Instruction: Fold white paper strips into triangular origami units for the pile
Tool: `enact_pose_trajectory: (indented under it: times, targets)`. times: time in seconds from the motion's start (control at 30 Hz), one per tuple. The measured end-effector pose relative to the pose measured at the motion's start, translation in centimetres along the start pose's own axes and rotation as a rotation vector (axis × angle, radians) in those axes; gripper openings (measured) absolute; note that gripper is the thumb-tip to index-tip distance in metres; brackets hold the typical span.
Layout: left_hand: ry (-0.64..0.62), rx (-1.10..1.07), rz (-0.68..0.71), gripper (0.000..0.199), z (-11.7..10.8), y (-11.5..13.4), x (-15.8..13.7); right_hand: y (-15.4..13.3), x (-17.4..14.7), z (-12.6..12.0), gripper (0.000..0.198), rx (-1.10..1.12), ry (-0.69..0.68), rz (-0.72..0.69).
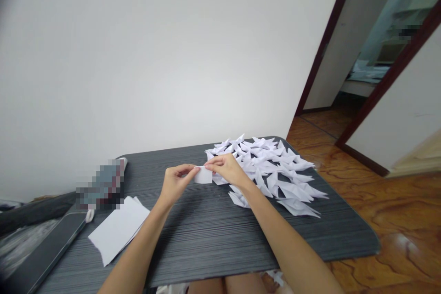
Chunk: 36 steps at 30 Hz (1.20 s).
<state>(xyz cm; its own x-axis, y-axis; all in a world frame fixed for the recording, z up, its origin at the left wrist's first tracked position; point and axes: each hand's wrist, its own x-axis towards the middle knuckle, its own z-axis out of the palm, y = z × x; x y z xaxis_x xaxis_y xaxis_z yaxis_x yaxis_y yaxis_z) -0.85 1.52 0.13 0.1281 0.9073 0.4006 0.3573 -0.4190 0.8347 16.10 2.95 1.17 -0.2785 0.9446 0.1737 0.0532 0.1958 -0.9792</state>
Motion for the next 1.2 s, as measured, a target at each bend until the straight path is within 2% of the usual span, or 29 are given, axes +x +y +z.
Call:
enact_pose_trajectory:
  times: [0.2,0.4,0.6,0.73,0.8,0.93,1.0,1.1,1.2]
  targets:
    - [-0.081,-0.136,-0.038,0.027,-0.3,-0.1,0.4,-0.1,0.0,0.2,0.016,0.027,-0.005,-0.002]
    - [-0.059,-0.222,-0.097,0.022,-0.1,-0.1,0.5,0.3,0.1,0.3,0.015,0.083,-0.032,0.029]
    - [0.119,-0.083,-0.044,0.027,0.5,-0.5,0.1,0.3,0.1,0.4,0.014,0.107,-0.027,0.055]
    - [0.267,-0.164,-0.076,0.036,0.3,-0.6,0.3,0.6,0.3,-0.1,0.015,0.075,0.07,0.024]
    - [0.2,-0.236,-0.119,0.037,0.3,-0.4,0.3,0.8,0.4,-0.1,0.015,0.056,0.1,0.014]
    - [-0.162,-0.274,-0.216,0.04,0.8,0.0,-0.1,1.0,0.4,0.6,0.015,0.009,0.064,-0.037]
    - [-0.186,-0.245,-0.258,0.039,1.0,0.2,-0.3,1.1,0.3,1.1,0.016,-0.003,0.068,-0.062]
    - [-0.135,-0.232,-0.278,0.035,1.0,0.3,-0.3,1.4,0.3,1.4,0.019,-0.013,0.109,-0.073]
    - [-0.249,-0.344,-0.281,0.029,0.8,0.3,-0.1,1.7,0.5,1.1,0.019,-0.034,0.164,-0.086]
